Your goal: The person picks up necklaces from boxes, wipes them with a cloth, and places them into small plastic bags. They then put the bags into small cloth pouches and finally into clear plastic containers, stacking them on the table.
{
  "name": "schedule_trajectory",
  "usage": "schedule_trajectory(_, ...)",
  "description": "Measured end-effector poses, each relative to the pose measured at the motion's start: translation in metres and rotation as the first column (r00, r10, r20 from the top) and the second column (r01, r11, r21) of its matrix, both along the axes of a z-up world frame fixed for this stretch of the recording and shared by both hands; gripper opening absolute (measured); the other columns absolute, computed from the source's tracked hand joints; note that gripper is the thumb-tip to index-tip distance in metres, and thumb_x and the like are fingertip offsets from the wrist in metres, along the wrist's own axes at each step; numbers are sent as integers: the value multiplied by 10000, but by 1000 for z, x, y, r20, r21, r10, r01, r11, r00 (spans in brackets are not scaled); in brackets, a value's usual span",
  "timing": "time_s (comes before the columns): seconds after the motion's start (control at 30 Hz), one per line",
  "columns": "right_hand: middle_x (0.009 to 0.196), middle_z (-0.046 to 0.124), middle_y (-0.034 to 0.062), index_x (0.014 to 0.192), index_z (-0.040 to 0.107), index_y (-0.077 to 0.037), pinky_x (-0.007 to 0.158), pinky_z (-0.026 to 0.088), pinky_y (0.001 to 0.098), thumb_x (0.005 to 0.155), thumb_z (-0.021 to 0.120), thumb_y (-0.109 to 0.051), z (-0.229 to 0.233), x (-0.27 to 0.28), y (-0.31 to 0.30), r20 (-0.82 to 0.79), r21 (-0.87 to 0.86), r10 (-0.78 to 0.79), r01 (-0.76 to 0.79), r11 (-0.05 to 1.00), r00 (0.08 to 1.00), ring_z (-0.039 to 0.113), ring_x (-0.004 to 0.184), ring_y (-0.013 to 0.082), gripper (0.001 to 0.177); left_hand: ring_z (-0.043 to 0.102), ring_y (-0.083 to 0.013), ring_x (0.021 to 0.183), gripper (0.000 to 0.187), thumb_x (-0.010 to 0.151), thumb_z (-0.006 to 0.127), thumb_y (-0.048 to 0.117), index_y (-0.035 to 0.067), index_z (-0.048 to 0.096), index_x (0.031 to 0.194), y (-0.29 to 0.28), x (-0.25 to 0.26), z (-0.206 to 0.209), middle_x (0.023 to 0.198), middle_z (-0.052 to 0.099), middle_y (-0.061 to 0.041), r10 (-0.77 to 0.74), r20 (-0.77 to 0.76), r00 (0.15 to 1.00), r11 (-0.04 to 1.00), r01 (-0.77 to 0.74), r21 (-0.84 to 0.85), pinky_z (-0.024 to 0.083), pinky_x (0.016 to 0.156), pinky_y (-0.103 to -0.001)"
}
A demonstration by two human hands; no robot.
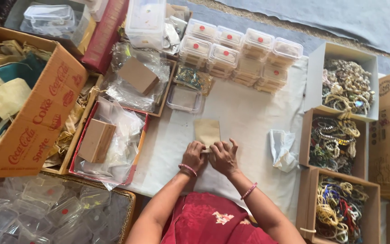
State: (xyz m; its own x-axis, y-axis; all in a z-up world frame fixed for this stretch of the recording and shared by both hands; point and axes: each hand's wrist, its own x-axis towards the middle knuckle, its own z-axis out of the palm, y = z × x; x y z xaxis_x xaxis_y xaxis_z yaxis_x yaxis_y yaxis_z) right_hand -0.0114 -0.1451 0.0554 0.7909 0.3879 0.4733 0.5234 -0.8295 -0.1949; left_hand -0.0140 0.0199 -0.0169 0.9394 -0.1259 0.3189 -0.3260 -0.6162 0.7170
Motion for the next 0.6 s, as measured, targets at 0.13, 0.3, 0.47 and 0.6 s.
schedule_trajectory(0.13, 1036, 670, 15, 1022, 631, -151, 1116, 281, 599, 795, 688, -176, -19, 5, 4, 82, -31, 26, -24, 999, 996, 629, 1061, 198, 235, 610, -357, 1060, 327, 740, 704, 52, 98, 618, 1053, -1, 0, 0, 1113, 599, -118, -16, 18, 1000, 998, 17, -65, 540, 901, -443)
schedule_trajectory(0.3, 989, 642, 32, 1064, 651, -128, 1150, 352, 520, 849, 737, -203, -50, 25, -2, -202, -31, -14, 8, 999, 979, 631, 996, 230, 243, 611, -377, 1100, 337, 769, 702, 40, 89, 608, 1090, -2, -2, 19, 1162, 580, -145, -17, -29, 999, 993, 13, -114, 550, 902, -450)
schedule_trajectory(0.47, 1006, 644, 104, 1022, 649, -95, 1057, 338, 561, 674, 761, -232, 2, 22, 1, -49, 63, 104, -101, 993, 993, 614, 992, 281, 391, 600, -389, 1103, 374, 738, 710, 40, 86, 600, 1092, 2, 3, 8, 1164, 561, -154, -14, -22, 1000, 995, 12, -104, 541, 928, -459)
schedule_trajectory(0.6, 1036, 629, 53, 1065, 662, -139, 1114, 376, 484, 734, 780, -183, -49, 32, -1, -265, -64, -113, 99, 993, 958, 621, 1064, 256, 355, 599, -382, 1109, 361, 747, 723, 52, 93, 606, 1085, -2, -1, 4, 1174, 561, -142, -37, -57, 998, 994, 31, -101, 541, 928, -452)
